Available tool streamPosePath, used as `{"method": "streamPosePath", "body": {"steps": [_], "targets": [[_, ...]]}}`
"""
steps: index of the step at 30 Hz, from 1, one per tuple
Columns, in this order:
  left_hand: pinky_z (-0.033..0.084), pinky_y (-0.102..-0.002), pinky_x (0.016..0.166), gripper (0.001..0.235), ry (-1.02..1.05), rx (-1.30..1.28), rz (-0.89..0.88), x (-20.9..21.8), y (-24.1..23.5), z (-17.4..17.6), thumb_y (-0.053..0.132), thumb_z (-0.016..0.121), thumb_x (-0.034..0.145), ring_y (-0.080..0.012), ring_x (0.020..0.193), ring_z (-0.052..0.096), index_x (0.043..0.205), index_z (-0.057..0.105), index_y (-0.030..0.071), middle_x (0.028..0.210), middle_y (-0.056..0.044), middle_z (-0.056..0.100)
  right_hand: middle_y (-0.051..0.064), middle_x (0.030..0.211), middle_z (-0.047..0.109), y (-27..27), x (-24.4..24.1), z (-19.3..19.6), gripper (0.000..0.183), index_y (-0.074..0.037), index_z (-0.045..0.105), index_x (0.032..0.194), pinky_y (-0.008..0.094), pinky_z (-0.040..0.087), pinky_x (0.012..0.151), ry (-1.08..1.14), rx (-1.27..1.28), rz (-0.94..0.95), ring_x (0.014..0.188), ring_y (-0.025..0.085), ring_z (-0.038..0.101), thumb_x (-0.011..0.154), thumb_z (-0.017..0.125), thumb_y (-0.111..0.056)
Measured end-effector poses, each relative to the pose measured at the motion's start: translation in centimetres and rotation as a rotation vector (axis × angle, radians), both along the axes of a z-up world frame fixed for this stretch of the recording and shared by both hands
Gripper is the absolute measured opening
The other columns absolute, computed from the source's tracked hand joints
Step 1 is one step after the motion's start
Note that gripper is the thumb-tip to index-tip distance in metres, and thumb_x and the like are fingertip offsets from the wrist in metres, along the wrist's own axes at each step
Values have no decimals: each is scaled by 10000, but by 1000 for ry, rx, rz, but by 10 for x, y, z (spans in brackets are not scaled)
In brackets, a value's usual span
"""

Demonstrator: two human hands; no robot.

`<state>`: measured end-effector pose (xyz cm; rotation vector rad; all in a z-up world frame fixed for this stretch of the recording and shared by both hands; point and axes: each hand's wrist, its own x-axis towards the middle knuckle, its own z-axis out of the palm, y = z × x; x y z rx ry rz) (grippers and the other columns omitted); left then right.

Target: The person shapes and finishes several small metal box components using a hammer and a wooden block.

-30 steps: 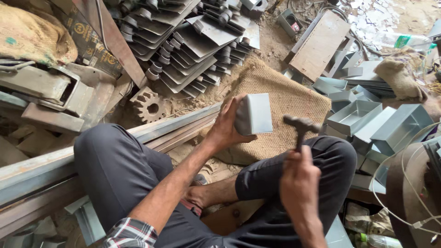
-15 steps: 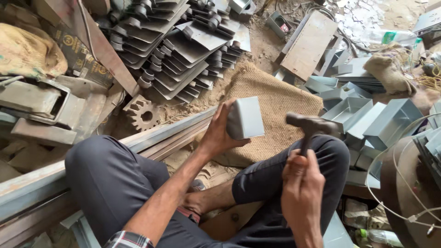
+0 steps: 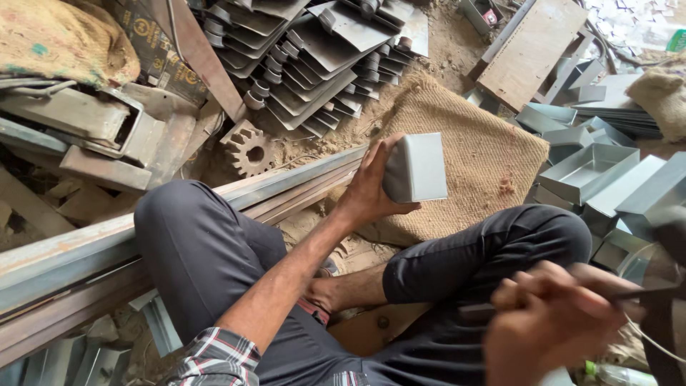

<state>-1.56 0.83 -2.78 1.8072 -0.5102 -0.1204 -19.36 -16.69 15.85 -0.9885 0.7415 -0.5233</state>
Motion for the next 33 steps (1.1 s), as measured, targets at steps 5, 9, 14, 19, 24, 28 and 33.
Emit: {"method": "streamPosePath", "body": {"steps": [5,9,14,19,24,28,33], "targets": [[541,-633,1077,1301,-120,-3,17,1,-2,-7,452,989,620,-419,1392,512,1604,176,200,1504,-217,440,2,718,565,30,22,-34,251,-96,508,1019,274,407,448,391,-1204,467,527,111,508,1111,376,-289],[426,-706,1060,1354,-23,156,39,-5,3,-9,445,1022,576,-519,1433,362,1592,166,181,1562,-270,341,-36,644,342,17,23,-14,266,-86,427,1016,240,252,397,84,-589,437,489,52,281,1180,352,-282],[505,-606,1033,1420,179,137,-17,-2,5,13,537,941,591,-480,1376,423,1572,20,81,1580,-303,229,-42,639,331,-2,45,-27,268,-105,458,1026,222,252,375,54,-412,481,463,49,280,1115,368,-341],[498,-536,1142,1293,-214,-161,16,-7,6,37,542,933,737,-406,1378,541,1612,93,95,1512,-248,446,-73,629,269,-10,71,-88,297,-163,489,1133,198,232,361,-43,136,556,445,38,244,1078,356,-423],[545,-501,1138,1146,-288,-164,46,-9,12,57,519,934,726,-373,1313,628,1566,265,119,1441,-204,551,-43,719,323,-8,80,-126,419,-119,458,1126,178,261,417,-123,482,506,501,38,271,1121,317,-514],[575,-456,1062,1093,-272,-159,28,-5,8,60,516,917,734,-350,1267,637,1522,298,79,1395,-208,548,-39,711,329,-3,80,-127,449,-135,432,1141,179,258,415,-80,402,496,483,41,263,1094,261,-547],[594,-435,1010,1038,-230,-137,19,-6,12,63,504,898,772,-311,1215,661,1501,308,59,1339,-172,563,-31,705,341,0,80,-122,575,-94,424,1162,181,252,406,-72,392,524,471,43,261,1073,193,-613]]}}
